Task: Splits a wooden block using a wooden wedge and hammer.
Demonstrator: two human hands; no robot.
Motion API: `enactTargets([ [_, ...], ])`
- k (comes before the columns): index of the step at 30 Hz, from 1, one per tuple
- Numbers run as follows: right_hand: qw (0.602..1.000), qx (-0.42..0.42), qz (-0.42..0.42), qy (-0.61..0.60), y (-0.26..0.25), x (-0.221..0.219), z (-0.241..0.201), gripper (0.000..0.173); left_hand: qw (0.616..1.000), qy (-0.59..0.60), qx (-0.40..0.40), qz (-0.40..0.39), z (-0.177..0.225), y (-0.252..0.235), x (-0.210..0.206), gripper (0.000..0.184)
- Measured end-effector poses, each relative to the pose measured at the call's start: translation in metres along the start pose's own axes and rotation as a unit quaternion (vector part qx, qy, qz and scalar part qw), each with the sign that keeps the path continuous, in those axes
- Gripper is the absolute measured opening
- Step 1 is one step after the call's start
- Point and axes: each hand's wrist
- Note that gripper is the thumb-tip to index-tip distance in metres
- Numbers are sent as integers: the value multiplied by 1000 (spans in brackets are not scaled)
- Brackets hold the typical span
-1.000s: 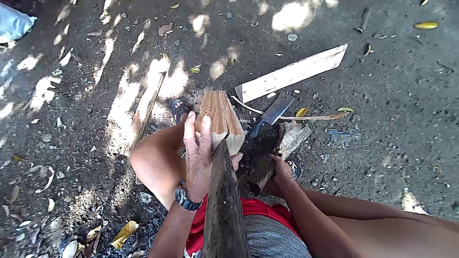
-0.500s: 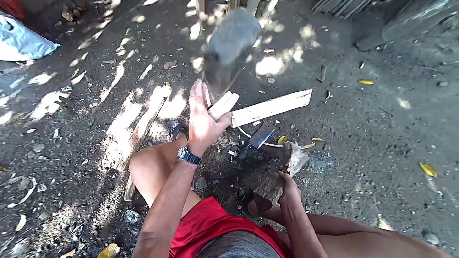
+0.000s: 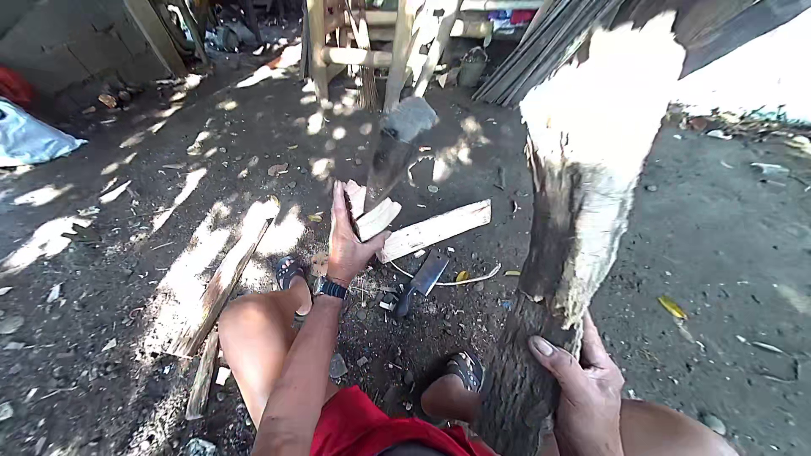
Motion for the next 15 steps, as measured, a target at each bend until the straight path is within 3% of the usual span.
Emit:
enactTargets([
  [2, 996, 80, -39, 13, -7, -3, -14, 101, 1000, 15, 5, -13, -4, -7, -4, 141],
  [6, 979, 161, -121, 42, -18, 2, -54, 92, 999, -30, 14, -3, -7, -10, -16, 135],
  [11, 963, 134, -226, 66, -12, 13, -99, 93, 996, -86, 23, 15, -8, -4, -21, 129],
  [15, 960, 76, -219, 159, -7, 22, -117, 93, 995, -91, 12, 34, -10, 0, -23, 130],
])
Point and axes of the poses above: each hand's wrist, its own y-axis away from the middle knuckle, its own x-axis out of the back of the hand, z = x × y, and after that the axes turned 8 degrees about y, right-handed
